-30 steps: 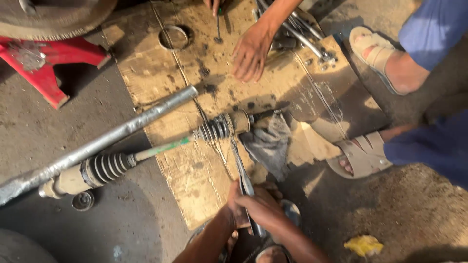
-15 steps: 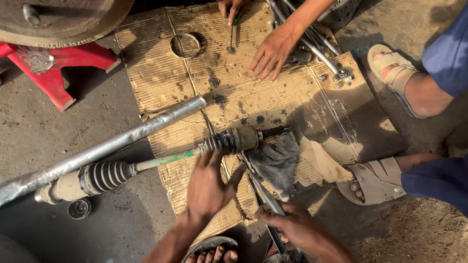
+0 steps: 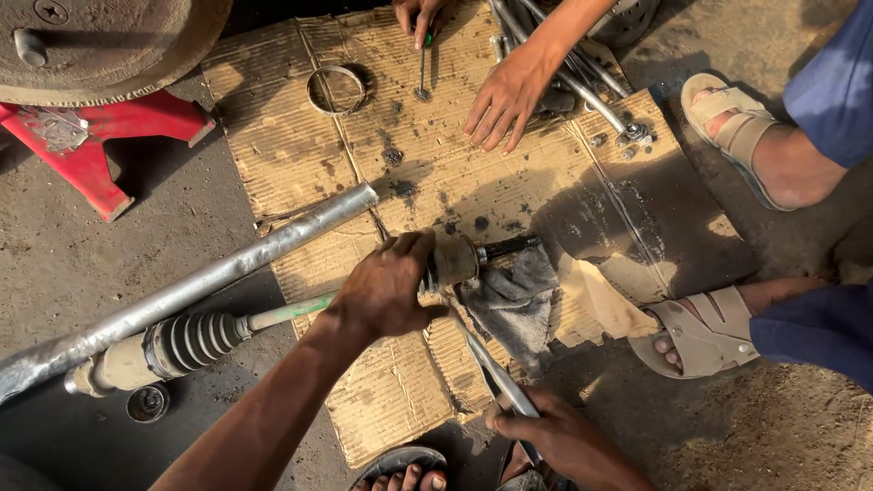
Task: Disassembling and inspecting a car's CV joint and axle assembly on a workshop floor.
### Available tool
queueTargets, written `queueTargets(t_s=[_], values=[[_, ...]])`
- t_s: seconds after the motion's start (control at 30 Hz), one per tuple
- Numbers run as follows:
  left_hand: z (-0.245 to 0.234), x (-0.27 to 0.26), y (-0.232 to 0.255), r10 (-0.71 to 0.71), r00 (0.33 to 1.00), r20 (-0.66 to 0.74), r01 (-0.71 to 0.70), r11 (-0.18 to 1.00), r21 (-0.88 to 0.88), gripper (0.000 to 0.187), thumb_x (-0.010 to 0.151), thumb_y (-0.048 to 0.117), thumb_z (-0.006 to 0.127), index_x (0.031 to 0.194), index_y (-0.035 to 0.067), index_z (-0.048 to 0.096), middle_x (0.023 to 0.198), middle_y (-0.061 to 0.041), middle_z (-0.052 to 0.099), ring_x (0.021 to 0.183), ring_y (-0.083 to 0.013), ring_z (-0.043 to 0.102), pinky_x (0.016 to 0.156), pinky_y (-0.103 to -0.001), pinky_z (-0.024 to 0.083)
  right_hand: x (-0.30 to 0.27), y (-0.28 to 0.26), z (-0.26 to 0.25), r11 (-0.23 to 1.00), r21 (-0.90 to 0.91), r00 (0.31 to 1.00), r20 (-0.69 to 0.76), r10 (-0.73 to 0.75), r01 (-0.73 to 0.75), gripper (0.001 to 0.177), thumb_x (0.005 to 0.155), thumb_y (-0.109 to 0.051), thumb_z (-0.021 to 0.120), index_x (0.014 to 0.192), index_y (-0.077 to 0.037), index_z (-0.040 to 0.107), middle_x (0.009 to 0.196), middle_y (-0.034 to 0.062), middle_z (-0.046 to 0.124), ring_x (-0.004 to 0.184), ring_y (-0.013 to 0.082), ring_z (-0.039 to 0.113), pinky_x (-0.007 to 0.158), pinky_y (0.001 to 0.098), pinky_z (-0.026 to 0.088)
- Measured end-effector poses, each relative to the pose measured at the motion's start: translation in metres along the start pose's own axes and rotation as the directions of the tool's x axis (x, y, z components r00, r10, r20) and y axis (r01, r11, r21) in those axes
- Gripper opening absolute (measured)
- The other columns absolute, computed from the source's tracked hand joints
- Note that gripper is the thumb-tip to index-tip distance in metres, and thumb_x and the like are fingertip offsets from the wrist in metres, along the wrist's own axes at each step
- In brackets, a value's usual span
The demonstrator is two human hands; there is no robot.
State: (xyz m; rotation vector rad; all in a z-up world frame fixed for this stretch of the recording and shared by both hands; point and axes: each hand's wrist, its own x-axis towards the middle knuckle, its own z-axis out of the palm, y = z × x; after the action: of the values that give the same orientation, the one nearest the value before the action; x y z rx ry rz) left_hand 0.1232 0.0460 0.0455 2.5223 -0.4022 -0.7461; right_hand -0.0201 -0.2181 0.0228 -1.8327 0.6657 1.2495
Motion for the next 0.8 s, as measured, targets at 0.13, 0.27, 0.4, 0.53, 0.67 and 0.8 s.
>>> queueTargets(t_s=[0.13,0.27,0.4,0.53,0.67,0.8], values=[[0.009,-0.001,-0.002,0.139,0.989,-0.053,-0.132,0.984,0.116,0.115,0.076,0.053,0.083,0.158,0.004,0.021,0.161,-0.022,0.027,0.144,-0.0418,0.03,0.119,-0.05,0.026,-0.011,0.017,-0.019,1.0,-0.02,0.998,0.066,-0.016,0.018,0.044,0.088,-0.04,0.067,0.12,-0.011,0.074,0.097,0.0049,0.067,0.102,0.0243,0.064,0.094,0.0398,0.046],[0.004,-0.003,0.003,0.035,0.999,0.004,-0.035,0.999,0.028,0.108,0.081,0.053,0.079,0.157,0.005,0.019,0.162,-0.02,0.026,0.148,-0.0397,0.029,0.123,-0.049,0.026,-0.012,0.046,-0.06,0.968,0.245,0.997,0.045,-0.06,0.048,0.045,0.085,-0.033,0.072,0.127,-0.018,0.07,0.106,0.0072,0.076,0.107,0.0245,0.068,0.099,0.042,0.053],[0.005,0.005,-0.006,0.044,0.999,0.032,-0.043,0.999,-0.023,0.109,0.078,0.053,0.08,0.157,0.006,0.021,0.163,-0.017,0.025,0.149,-0.0375,0.032,0.122,-0.047,0.029,0.003,0.076,-0.099,0.905,0.302,0.952,-0.03,-0.304,0.299,0.041,0.087,-0.025,0.07,0.123,-0.007,0.072,0.105,0.0189,0.079,0.109,0.0295,0.072,0.103,0.0408,0.052],[0.006,0.003,-0.004,0.074,0.997,0.02,-0.075,0.992,0.106,0.114,0.079,0.051,0.078,0.162,0.013,0.01,0.169,-0.015,0.013,0.15,-0.0405,0.025,0.12,-0.048,0.026,-0.05,0.012,-0.099,0.988,-0.039,0.97,-0.187,-0.156,0.151,0.033,0.094,-0.03,0.067,0.113,-0.004,0.073,0.097,0.0117,0.069,0.099,0.0269,0.069,0.092,0.0388,0.05],[0.005,0.0,0.006,0.021,0.998,0.054,-0.033,0.971,0.238,0.114,0.085,0.059,0.075,0.159,0.019,-0.002,0.168,-0.011,0.0,0.153,-0.0382,0.013,0.124,-0.051,0.018,-0.083,-0.028,-0.107,0.924,-0.344,0.962,-0.262,0.076,-0.167,0.03,0.104,-0.033,0.062,0.121,-0.009,0.067,0.079,0.0177,0.048,0.074,0.0307,0.051,0.071,0.0428,0.044],[0.014,0.004,-0.003,0.01,0.997,0.081,-0.028,0.973,0.229,0.109,0.086,0.054,0.074,0.162,0.022,0.002,0.17,-0.007,0.004,0.154,-0.0368,0.019,0.125,-0.048,0.021,-0.088,-0.009,-0.129,0.774,-0.558,0.936,-0.328,0.124,-0.298,0.036,0.104,-0.044,0.057,0.124,-0.016,0.07,0.08,0.0115,0.07,0.074,0.0187,0.068,0.075,0.0371,0.052]])
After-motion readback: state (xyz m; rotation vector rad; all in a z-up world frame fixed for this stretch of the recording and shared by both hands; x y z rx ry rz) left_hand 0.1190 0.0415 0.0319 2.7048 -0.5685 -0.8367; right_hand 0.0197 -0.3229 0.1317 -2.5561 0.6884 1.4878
